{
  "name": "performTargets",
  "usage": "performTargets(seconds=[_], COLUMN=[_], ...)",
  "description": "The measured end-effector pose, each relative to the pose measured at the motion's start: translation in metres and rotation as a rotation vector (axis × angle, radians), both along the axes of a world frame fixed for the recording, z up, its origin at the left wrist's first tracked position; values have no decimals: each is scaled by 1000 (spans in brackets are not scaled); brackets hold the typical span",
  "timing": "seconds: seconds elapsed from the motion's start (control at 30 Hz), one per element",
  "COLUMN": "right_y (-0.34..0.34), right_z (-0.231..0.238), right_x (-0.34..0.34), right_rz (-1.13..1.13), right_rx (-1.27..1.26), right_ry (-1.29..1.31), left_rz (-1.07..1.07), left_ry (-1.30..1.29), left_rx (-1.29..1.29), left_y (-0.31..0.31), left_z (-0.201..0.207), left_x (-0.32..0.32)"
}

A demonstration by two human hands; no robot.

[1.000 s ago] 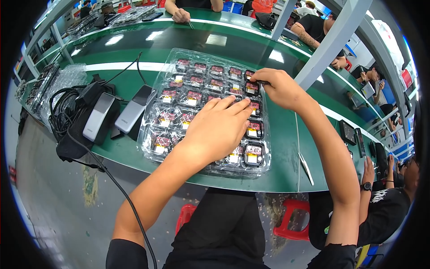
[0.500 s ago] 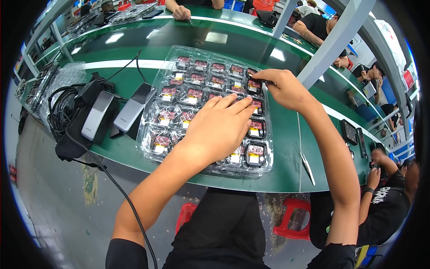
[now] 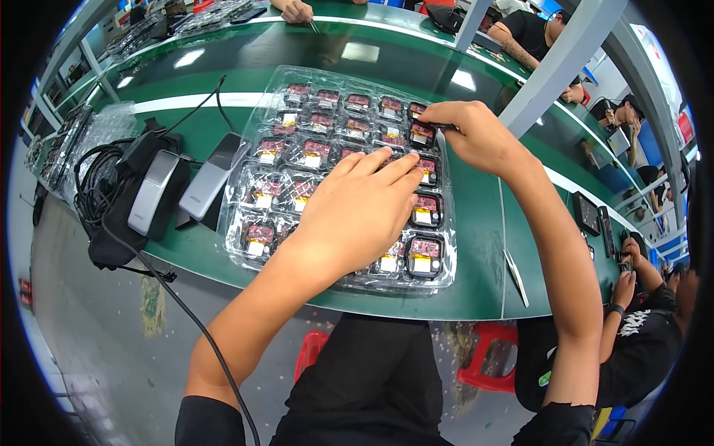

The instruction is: Inspecting and assembling small electronic components of smartwatches using tweezers at a workbench.

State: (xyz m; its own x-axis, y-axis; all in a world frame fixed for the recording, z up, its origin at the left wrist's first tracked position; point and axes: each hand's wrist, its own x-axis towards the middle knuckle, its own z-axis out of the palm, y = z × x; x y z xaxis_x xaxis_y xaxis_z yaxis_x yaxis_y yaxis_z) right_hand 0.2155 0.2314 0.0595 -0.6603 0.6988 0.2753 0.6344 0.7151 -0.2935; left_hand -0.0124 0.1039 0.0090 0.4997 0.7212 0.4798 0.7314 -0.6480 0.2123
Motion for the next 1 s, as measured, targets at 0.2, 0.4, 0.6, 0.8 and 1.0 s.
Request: performTargets(seconds=[0.2,0.4,0.6,0.8,1.0], right_y=[-7,1,-1,-6,-34], right_z=[-1,-2,10,7,1], right_x=[1,6,3,5,-1], right_rz=[49,93,-18,-20,-21], right_rx=[174,82,-135,-74,207], right_ry=[-127,-26,62,102,-72], left_rz=[10,10,-4,4,1], left_ry=[9,-10,-26,-26,-24], left_rx=[-8,-12,-15,-4,14], left_y=[-1,-1,0,-1,0], left_z=[2,2,0,0,-3], left_x=[-1,0,-1,1,-1])
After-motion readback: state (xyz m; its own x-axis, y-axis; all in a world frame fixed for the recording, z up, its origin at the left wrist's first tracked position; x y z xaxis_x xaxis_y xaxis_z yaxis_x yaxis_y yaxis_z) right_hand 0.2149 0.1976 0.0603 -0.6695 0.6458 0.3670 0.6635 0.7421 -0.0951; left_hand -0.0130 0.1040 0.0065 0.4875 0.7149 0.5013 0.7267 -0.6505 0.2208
